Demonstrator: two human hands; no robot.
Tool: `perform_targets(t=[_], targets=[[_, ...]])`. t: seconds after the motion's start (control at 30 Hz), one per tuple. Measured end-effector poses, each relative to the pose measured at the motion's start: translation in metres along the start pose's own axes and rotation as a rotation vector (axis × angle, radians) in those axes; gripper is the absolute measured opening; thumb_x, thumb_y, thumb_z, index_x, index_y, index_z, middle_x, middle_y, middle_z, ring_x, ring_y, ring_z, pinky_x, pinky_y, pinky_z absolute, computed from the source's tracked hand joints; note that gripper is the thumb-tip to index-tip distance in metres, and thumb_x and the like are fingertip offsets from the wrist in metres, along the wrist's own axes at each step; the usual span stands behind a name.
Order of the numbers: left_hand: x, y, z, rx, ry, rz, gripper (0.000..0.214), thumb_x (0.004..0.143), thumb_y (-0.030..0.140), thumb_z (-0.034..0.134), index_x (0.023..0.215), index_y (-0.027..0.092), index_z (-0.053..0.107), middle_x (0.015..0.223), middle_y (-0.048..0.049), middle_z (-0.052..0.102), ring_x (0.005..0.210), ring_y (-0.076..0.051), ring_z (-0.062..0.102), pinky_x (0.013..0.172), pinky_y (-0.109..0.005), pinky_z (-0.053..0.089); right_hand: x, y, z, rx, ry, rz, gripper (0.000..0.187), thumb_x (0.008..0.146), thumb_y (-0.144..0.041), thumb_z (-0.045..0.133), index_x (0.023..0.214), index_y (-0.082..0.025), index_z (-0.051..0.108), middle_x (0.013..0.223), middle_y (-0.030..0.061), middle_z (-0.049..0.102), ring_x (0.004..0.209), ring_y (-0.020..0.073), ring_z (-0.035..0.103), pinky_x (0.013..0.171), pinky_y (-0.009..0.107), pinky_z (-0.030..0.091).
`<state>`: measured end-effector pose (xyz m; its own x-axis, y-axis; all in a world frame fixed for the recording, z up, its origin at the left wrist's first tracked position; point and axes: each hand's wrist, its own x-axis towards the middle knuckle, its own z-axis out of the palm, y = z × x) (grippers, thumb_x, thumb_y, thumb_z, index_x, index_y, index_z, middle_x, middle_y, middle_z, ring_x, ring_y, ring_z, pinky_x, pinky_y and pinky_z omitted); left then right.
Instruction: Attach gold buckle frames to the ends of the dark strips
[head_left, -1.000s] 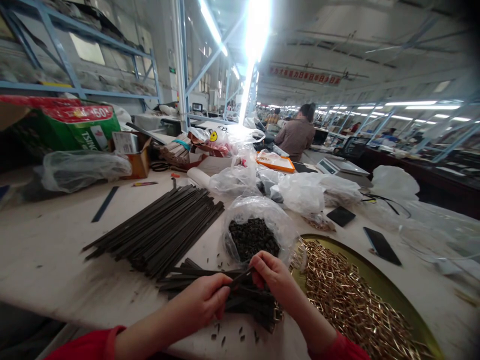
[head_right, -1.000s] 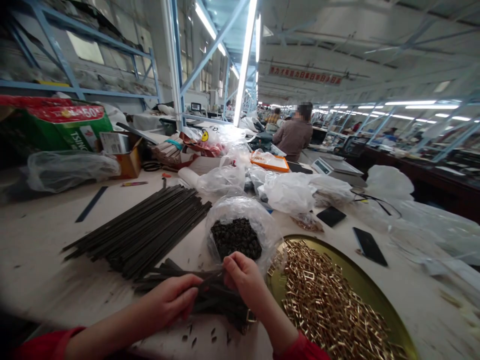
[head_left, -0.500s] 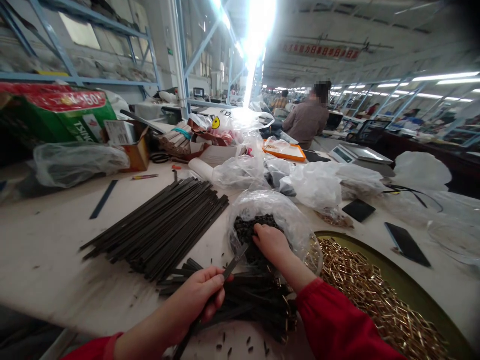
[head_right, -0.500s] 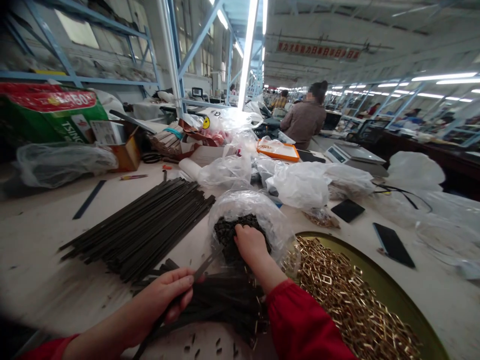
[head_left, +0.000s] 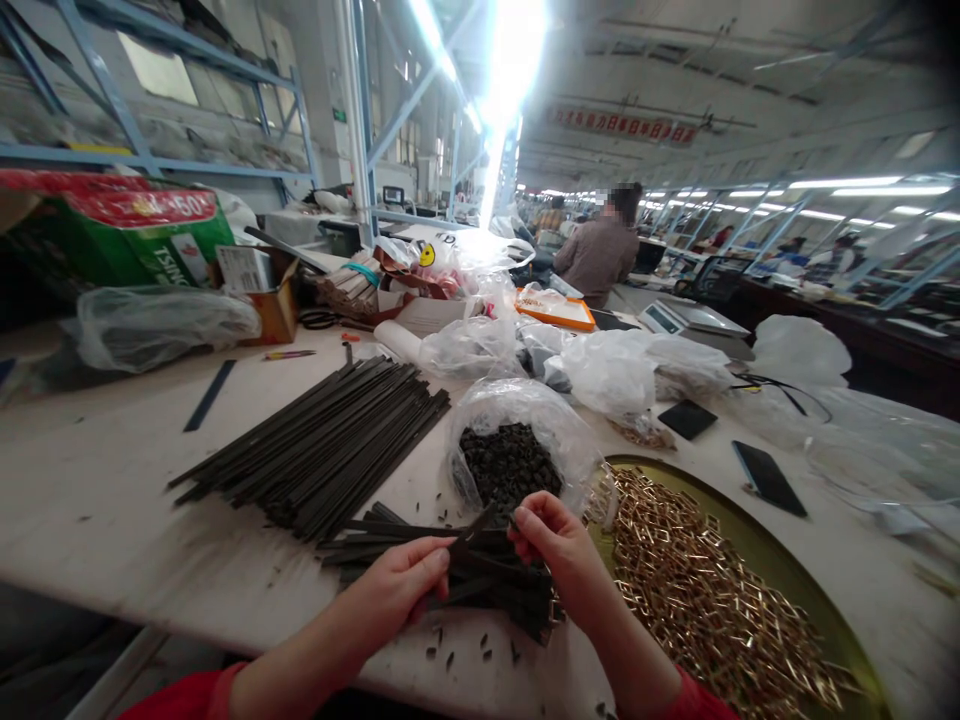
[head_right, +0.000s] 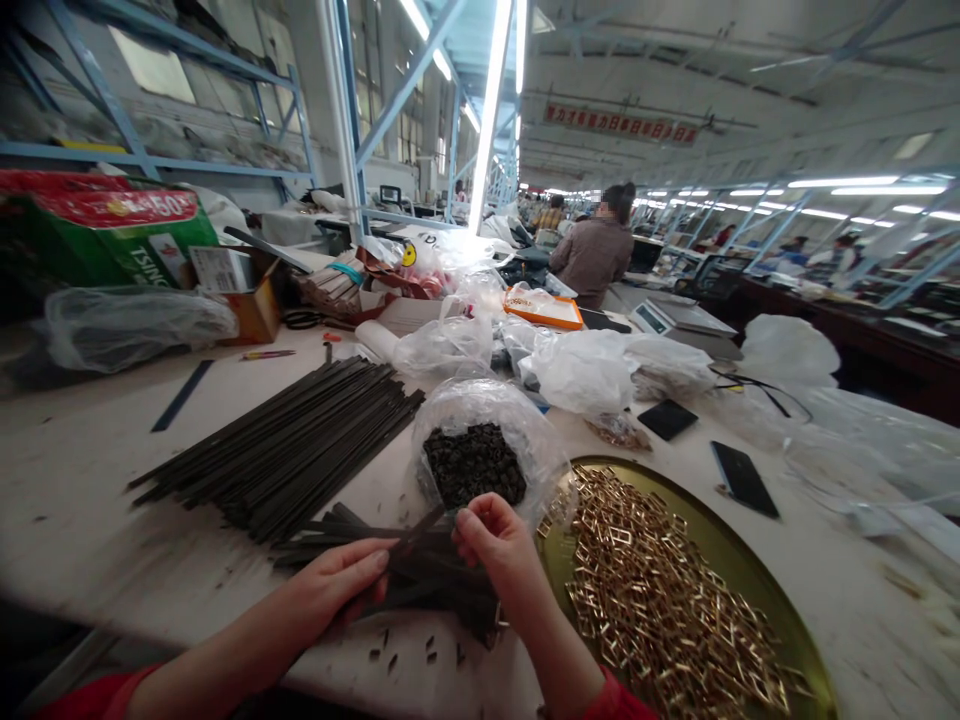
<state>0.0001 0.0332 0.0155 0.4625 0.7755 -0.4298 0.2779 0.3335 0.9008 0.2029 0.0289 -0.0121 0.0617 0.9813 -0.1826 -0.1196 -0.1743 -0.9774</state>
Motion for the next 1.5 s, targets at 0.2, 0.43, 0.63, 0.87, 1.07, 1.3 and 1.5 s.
perform_targets(t=[0.2, 0.43, 0.63, 0.87, 1.07, 1.3, 1.5], targets=[[-0.011, -0.008, 0.001, 0.673, 0.179, 0.284, 0.038, 0.087, 0.03, 0.035, 0.114, 0.018, 0.058, 0.089, -0.0077, 0.057, 0.085, -0.022, 0.054, 0.078, -0.034, 0.041, -0.024, 0.008, 0.014, 0.327, 0.075, 0.123, 0.033, 0.063, -0.036, 0.073, 0.085, -0.018, 0.055, 0.066, -0.0021, 0.062, 0.054, 0.0068, 0.052, 0.052, 0.017, 0.041], [-0.019, -0.01, 0.01, 0.963, 0.269, 0.294, 0.035, 0.087, 0.021, 0.037, 0.117, 0.019, 0.054, 0.093, -0.0079, 0.057, 0.084, -0.022, 0.057, 0.075, -0.033, 0.044, -0.034, 0.021, 0.017, 0.323, 0.063, 0.201, 0.041, 0.063, -0.04, 0.074, 0.093, -0.017, 0.059, 0.076, 0.0017, 0.065, 0.063, 0.0098, 0.058, 0.061, 0.022, 0.047], [-0.017, -0.007, 0.012, 0.757, 0.151, 0.27, 0.023, 0.081, 0.017, 0.047, 0.097, 0.021, 0.063, 0.093, -0.0029, 0.065, 0.088, -0.019, 0.06, 0.077, -0.027, 0.044, -0.037, 0.032, 0.025, 0.142, -0.006, 0.101, 0.039, 0.064, -0.042, 0.073, 0.09, -0.016, 0.062, 0.069, -0.0014, 0.061, 0.06, 0.0085, 0.054, 0.058, 0.021, 0.044], [-0.017, -0.009, 0.003, 0.914, 0.213, 0.25, 0.033, 0.089, 0.039, 0.039, 0.105, 0.021, 0.061, 0.091, -0.0068, 0.063, 0.085, -0.024, 0.06, 0.073, -0.032, 0.043, -0.04, 0.025, 0.025, 0.319, 0.048, 0.211, 0.039, 0.067, -0.041, 0.072, 0.096, -0.017, 0.06, 0.075, -0.0004, 0.062, 0.063, 0.0085, 0.058, 0.061, 0.021, 0.048], [-0.017, -0.011, 0.003, 0.802, 0.249, 0.262, 0.027, 0.088, 0.032, 0.039, 0.091, 0.021, 0.062, 0.088, -0.004, 0.065, 0.082, -0.02, 0.059, 0.072, -0.027, 0.04, -0.044, 0.023, 0.031, 0.388, 0.087, 0.215, 0.038, 0.062, -0.038, 0.076, 0.093, -0.019, 0.062, 0.082, 0.0, 0.064, 0.069, 0.0091, 0.06, 0.068, 0.022, 0.049], [-0.021, -0.007, 0.01, 0.674, 0.131, 0.187, 0.025, 0.084, 0.027, 0.039, 0.075, 0.018, 0.061, 0.065, 0.0007, 0.06, 0.062, -0.015, 0.054, 0.057, -0.024, 0.031, -0.051, 0.034, 0.034, 0.212, 0.075, 0.132, 0.035, 0.065, -0.042, 0.073, 0.09, -0.02, 0.062, 0.071, -0.002, 0.063, 0.064, 0.0096, 0.057, 0.065, 0.022, 0.045], [-0.023, -0.004, 0.015, 0.607, 0.041, 0.194, 0.026, 0.083, 0.028, 0.04, 0.068, 0.017, 0.058, 0.061, 0.0021, 0.053, 0.059, -0.013, 0.05, 0.054, -0.023, 0.03, -0.056, 0.028, 0.037, 0.124, -0.042, 0.108, 0.034, 0.061, -0.04, 0.075, 0.083, -0.016, 0.064, 0.055, -0.003, 0.059, 0.055, 0.0099, 0.052, 0.056, 0.022, 0.04]])
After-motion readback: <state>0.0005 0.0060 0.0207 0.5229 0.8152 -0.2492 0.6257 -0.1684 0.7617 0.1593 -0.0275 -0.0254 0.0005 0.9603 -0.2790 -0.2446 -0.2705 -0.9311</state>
